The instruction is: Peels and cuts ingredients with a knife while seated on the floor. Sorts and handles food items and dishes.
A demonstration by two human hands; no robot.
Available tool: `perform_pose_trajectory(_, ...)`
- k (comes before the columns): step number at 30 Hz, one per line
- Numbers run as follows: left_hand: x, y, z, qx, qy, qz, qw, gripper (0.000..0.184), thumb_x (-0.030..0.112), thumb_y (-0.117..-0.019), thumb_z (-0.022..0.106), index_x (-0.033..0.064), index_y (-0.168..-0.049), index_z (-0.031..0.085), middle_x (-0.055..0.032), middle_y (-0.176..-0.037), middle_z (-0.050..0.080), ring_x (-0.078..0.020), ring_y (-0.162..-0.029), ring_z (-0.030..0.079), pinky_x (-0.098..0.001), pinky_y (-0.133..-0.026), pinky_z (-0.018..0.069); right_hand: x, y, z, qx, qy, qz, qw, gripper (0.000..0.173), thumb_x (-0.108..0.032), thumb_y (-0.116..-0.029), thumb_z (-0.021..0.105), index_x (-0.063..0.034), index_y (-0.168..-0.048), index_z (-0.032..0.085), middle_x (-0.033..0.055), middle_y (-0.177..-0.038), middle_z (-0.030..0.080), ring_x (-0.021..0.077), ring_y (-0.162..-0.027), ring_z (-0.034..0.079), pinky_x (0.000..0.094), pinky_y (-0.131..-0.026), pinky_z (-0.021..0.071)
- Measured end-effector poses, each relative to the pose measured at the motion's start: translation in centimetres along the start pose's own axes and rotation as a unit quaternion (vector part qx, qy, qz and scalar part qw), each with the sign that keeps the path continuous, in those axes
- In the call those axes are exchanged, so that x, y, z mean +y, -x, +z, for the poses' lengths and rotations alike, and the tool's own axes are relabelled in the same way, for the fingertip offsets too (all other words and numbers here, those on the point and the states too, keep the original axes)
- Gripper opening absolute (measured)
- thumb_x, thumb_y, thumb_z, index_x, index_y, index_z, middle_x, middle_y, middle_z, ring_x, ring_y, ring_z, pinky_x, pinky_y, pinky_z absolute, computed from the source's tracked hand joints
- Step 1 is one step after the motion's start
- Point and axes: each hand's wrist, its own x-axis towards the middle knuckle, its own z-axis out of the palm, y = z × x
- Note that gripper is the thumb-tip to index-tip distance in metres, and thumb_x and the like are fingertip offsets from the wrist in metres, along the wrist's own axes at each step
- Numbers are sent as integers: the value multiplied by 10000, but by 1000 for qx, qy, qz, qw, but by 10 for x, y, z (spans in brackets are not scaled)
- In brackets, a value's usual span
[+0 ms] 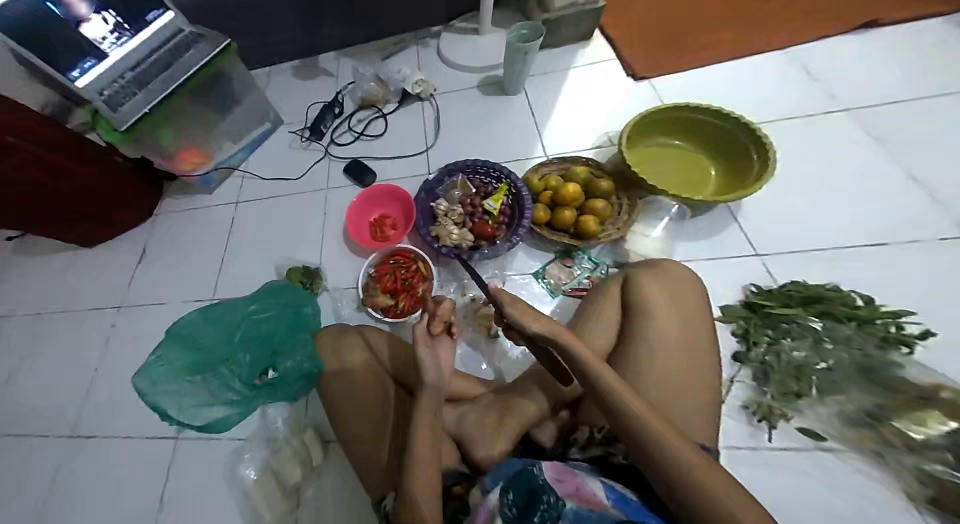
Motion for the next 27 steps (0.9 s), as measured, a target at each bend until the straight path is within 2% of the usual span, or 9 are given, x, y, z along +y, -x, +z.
perform_pose_trajectory(5, 2, 2, 0, -18, 49, -4, 999, 486, 180, -1054, 131, 89, -953, 597, 23, -712, 608, -60, -586, 559, -199, -574, 477, -1, 7, -4, -17, 8, -6, 1000, 498, -468, -1117, 174, -80, -1307, 423, 1, -692, 449, 77, -447, 371, 226, -426, 352)
perform_pose_trajectory(7, 3, 3, 2, -27, 34, -13, 999, 489, 188, -1072, 103, 91, -1002, 577, 29, -753, 608, -47, -616, 557, -189, -598, 479, -4, 16, -3, -12, 4, -33, 999, 485, -448, -1121, 182, -101, -1357, 426, -7, -693, 459, 69, -444, 371, 218, -422, 348)
perform_pose_trajectory(9, 4, 5, 1, -45, 13, -17, 999, 457, 174, -1074, 104, 83, -1066, 552, 33, -805, 609, -37, -651, 557, -179, -625, 481, -3, 25, -1, -4, 25, -93, 995, 524, -417, -1129, 178, -112, -1502, 385, -13, -729, 468, 61, -466, 374, 222, -437, 352)
perform_pose_trajectory(11, 4, 6, 1, -49, -25, -11, 998, 383, 132, -1061, 145, 41, -1166, 502, 23, -867, 601, -30, -682, 553, -173, -644, 478, -1, 38, 8, 20, 97, -202, 974, 543, -364, -1129, 173, -77, -1545, 372, -8, -766, 483, 62, -516, 392, 241, -490, 374)
perform_pose_trajectory(13, 4, 8, 4, -46, -114, 18, 992, 368, 107, -1053, 194, -37, -1318, 404, 6, -967, 569, -15, -746, 547, -163, -696, 477, 2, 52, 20, 52, 194, -300, 932, 550, -330, -1121, 189, -40, -1550, 374, 66, -848, 584, 138, -632, 497, 330, -618, 456)
perform_pose_trajectory(15, 4, 11, 4, -58, -218, 42, 973, 490, 147, -1070, 222, -98, -1492, 181, -75, -1178, 517, -14, -938, 556, -185, -851, 481, 4, 62, 33, 76, 254, -336, 904, 564, -348, -1111, 231, -46, -1572, 349, 153, -876, 655, 279, -698, 615, 486, -691, 526)
perform_pose_trajectory(18, 3, 15, 8, -51, -313, 77, 945, 556, 147, -1077, 291, -151, -1494, 75, -189, -1293, 515, 5, -1041, 564, -168, -896, 478, 6, 67, 42, 105, 297, -352, 881, 588, -356, -1103, 279, -26, -1589, 307, 159, -875, 676, 333, -703, 650, 523, -668, 536)
perform_pose_trajectory(22, 5, 20, 14, -39, -340, 97, 935, 516, 81, -1064, 276, -180, -1471, 99, -204, -1245, 539, 18, -1040, 563, -149, -901, 465, 7, 65, 44, 120, 319, -358, 869, 603, -371, -1102, 288, -23, -1593, 300, 166, -886, 694, 362, -719, 669, 538, -663, 540)
perform_pose_trajectory(27, -2, 19, 17, -16, -374, 164, 913, 486, 28, -1059, 278, -230, -1443, 126, -271, -1251, 533, -3, -1125, 562, -153, -997, 443, 11, 58, 49, 163, 340, -364, 852, 592, -381, -1100, 286, -61, -1595, 336, 181, -933, 713, 389, -727, 684, 551, -642, 539)
